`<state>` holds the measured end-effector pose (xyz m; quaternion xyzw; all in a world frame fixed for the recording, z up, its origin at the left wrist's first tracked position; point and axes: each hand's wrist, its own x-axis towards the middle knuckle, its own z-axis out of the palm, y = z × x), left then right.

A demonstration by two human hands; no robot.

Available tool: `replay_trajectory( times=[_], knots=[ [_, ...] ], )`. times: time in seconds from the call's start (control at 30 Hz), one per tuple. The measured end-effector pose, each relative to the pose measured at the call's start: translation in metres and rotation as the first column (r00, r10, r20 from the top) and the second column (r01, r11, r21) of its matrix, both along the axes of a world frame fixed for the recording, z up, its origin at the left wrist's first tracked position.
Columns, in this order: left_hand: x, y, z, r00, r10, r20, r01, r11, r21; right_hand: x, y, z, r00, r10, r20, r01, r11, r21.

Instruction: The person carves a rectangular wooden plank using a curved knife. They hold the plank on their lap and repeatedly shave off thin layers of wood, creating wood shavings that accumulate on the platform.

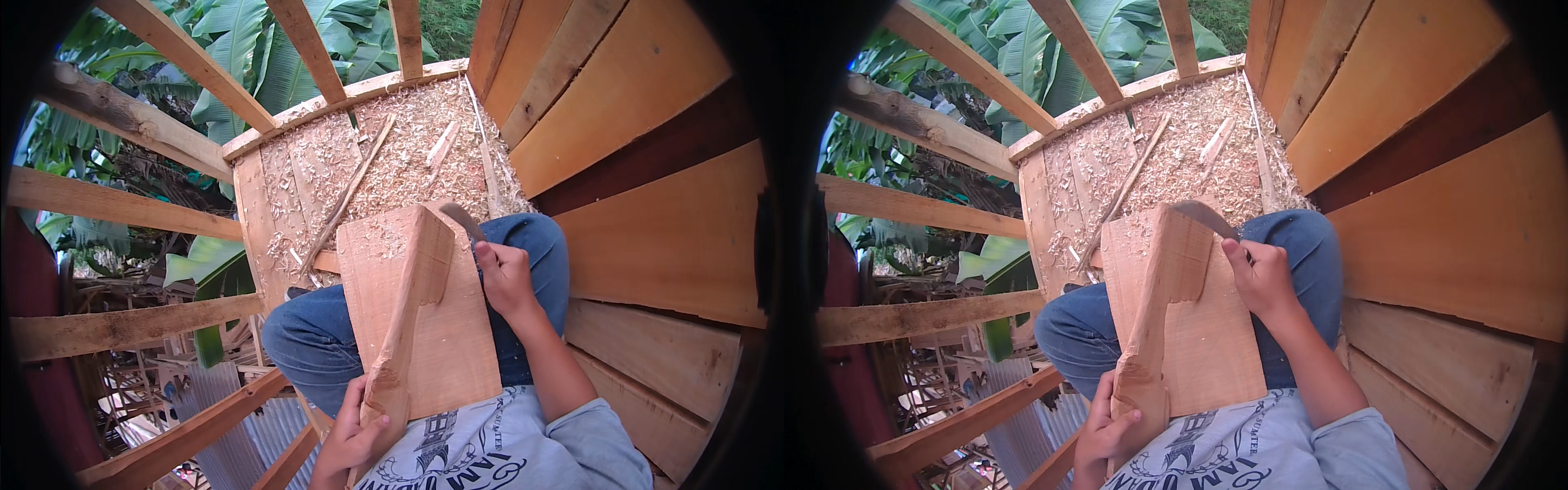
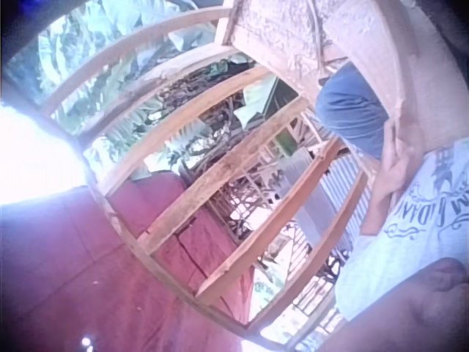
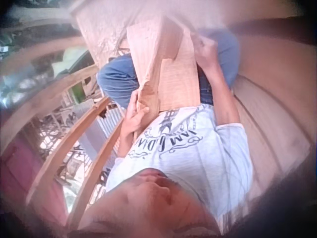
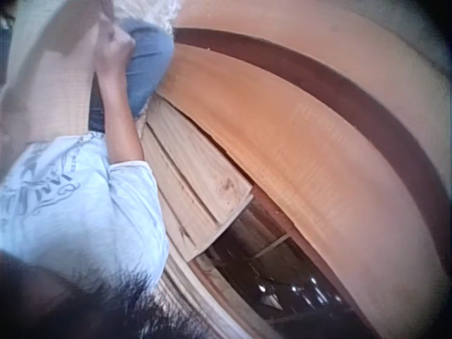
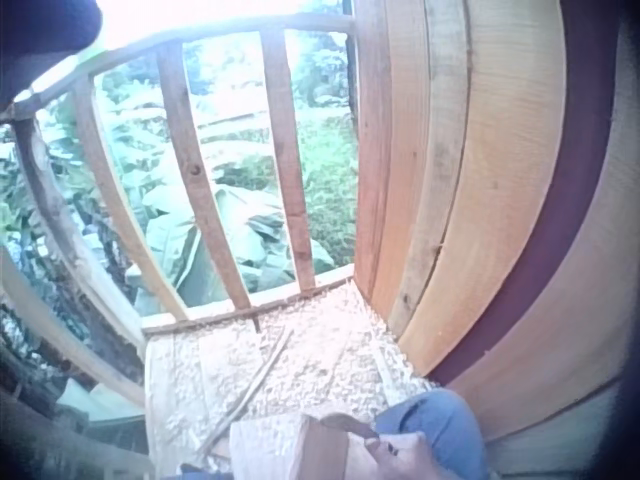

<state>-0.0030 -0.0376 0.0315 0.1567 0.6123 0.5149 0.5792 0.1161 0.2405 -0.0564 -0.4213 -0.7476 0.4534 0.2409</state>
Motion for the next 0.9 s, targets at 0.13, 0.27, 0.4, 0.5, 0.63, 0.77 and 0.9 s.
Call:
replay_trajectory(
  times=[0.13,0.27,0.4,0.5,0.63,0.77,0.9],
  knots=[
    [-0.005,0.001,-0.005,0.999,-0.032,-0.004,0.032,0.999,0.008,0.017,-0.033,0.023,0.975,0.186,0.120,-0.205,0.962,0.179],
    [-0.003,0.001,-0.006,1.000,-0.018,0.005,0.018,1.000,0.009,0.008,-0.043,0.022,0.929,0.266,0.259,-0.329,0.912,0.245],
    [0.002,0.006,0.003,0.999,-0.004,-0.038,0.004,1.000,-0.008,-0.002,-0.022,0.009,0.959,0.115,0.261,-0.203,0.918,0.341],
    [0.003,0.004,0.005,0.996,-0.052,-0.078,0.052,0.999,0.002,-0.002,0.020,-0.005,0.973,-0.038,0.229,-0.009,0.979,0.204],
    [0.008,0.010,0.013,0.993,-0.059,-0.103,0.056,0.998,-0.031,-0.006,0.029,0.006,0.985,-0.085,0.153,0.074,0.994,0.077],
    [0.002,0.004,0.002,1.000,0.014,-0.009,-0.015,1.000,-0.010,0.009,-0.027,0.028,0.967,0.182,0.177,-0.214,0.959,0.188],
    [0.003,0.005,0.002,1.000,0.006,-0.008,-0.006,1.000,-0.017,0.012,-0.050,0.023,0.939,0.251,0.235,-0.308,0.916,0.255]
  ],
)
